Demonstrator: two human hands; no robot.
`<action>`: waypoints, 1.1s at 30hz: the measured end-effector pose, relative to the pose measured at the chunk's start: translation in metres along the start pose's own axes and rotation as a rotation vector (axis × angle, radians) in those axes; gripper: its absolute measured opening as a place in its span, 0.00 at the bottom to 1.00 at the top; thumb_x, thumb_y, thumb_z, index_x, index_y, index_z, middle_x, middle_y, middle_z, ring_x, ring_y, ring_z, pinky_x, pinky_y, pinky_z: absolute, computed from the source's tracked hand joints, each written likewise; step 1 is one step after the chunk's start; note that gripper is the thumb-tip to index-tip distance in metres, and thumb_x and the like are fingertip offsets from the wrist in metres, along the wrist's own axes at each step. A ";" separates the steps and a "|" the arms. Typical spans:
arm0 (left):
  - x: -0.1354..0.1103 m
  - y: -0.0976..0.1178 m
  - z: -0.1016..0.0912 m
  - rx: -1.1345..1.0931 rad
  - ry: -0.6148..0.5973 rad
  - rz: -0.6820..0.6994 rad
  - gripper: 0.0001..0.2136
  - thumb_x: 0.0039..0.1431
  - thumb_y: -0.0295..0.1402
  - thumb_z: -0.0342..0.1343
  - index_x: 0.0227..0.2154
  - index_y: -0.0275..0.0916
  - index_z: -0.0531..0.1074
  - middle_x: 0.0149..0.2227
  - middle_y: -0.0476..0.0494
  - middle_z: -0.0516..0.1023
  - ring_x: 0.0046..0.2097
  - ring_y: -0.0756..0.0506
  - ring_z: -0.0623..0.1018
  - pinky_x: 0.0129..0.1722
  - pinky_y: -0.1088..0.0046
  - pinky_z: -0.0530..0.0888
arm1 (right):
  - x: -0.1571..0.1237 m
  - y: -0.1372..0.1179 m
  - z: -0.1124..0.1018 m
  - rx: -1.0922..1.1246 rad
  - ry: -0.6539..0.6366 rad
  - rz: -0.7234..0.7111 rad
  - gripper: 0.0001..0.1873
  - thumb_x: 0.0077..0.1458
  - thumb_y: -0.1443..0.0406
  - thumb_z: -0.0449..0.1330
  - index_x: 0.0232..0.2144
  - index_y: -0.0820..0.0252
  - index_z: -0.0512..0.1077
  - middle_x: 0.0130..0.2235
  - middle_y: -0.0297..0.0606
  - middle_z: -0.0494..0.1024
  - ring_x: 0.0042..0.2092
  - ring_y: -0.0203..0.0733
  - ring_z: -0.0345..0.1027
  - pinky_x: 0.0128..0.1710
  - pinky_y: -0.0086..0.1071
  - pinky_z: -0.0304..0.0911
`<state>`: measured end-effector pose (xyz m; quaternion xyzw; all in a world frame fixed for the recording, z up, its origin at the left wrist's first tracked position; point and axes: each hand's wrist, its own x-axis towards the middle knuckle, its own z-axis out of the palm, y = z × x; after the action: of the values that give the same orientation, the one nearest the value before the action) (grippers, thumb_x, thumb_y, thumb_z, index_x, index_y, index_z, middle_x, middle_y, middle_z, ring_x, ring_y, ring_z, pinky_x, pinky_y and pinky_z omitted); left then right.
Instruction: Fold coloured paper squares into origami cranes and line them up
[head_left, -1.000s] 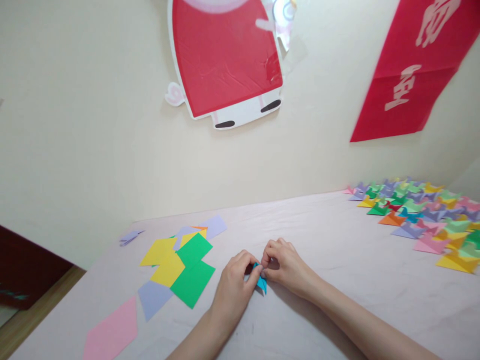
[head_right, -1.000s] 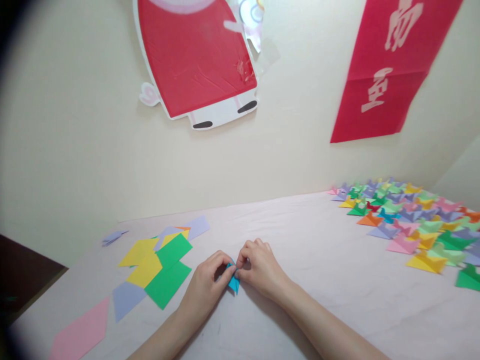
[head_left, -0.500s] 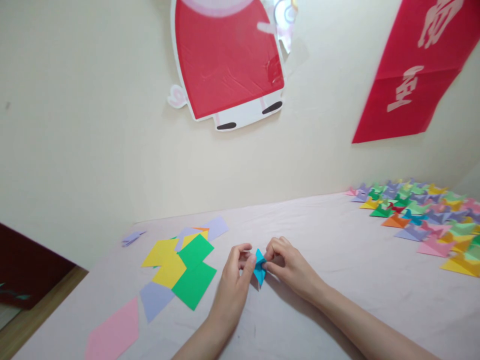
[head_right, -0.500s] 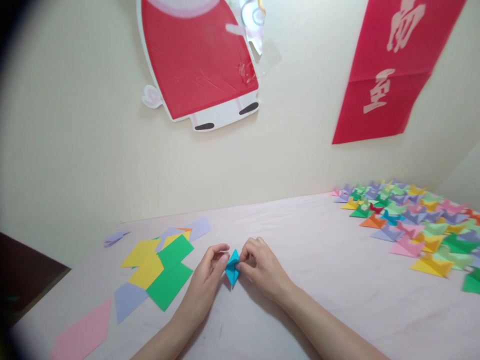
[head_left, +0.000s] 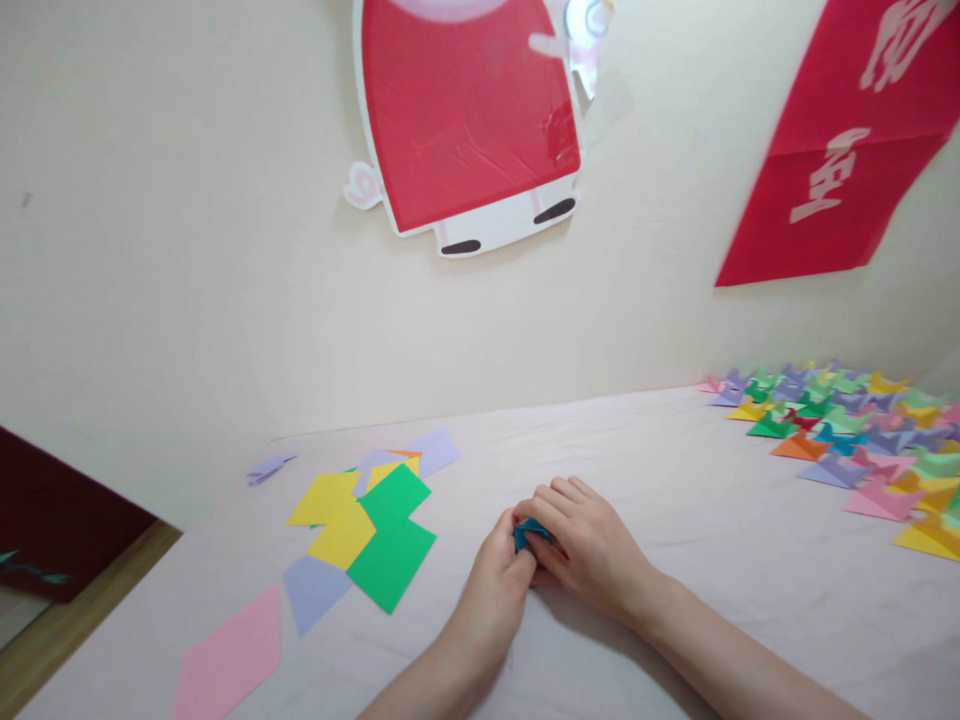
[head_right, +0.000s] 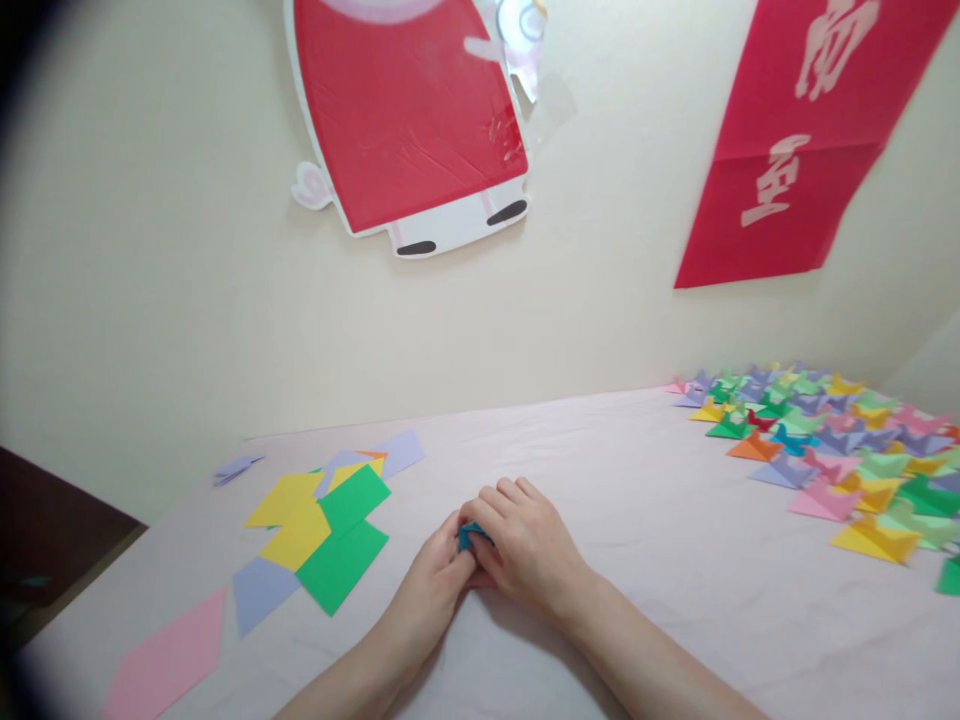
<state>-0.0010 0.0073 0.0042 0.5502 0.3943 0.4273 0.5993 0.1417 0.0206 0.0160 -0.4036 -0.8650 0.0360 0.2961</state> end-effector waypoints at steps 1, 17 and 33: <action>0.000 0.001 0.000 0.007 -0.004 -0.002 0.15 0.50 0.24 0.48 0.42 0.37 0.69 0.46 0.41 0.75 0.51 0.42 0.72 0.55 0.61 0.68 | 0.000 0.000 0.001 -0.011 0.008 -0.019 0.07 0.58 0.72 0.53 0.34 0.58 0.69 0.32 0.38 0.72 0.35 0.44 0.58 0.36 0.36 0.52; 0.002 0.012 -0.009 -0.344 -0.168 -0.239 0.18 0.52 0.35 0.58 0.43 0.30 0.67 0.36 0.39 0.78 0.32 0.48 0.78 0.33 0.74 0.71 | -0.005 0.008 0.002 0.529 0.036 0.162 0.10 0.59 0.69 0.52 0.31 0.58 0.73 0.28 0.35 0.69 0.35 0.41 0.64 0.36 0.33 0.58; -0.001 -0.007 -0.002 -0.085 0.023 -0.144 0.22 0.58 0.47 0.54 0.44 0.31 0.64 0.22 0.46 0.76 0.22 0.49 0.75 0.24 0.75 0.69 | -0.008 0.009 0.000 0.591 0.062 0.425 0.12 0.58 0.59 0.54 0.26 0.58 0.67 0.26 0.32 0.67 0.29 0.37 0.61 0.29 0.30 0.55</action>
<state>-0.0026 0.0065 -0.0033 0.4895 0.4210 0.4058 0.6469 0.1514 0.0211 0.0093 -0.4721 -0.7048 0.3330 0.4118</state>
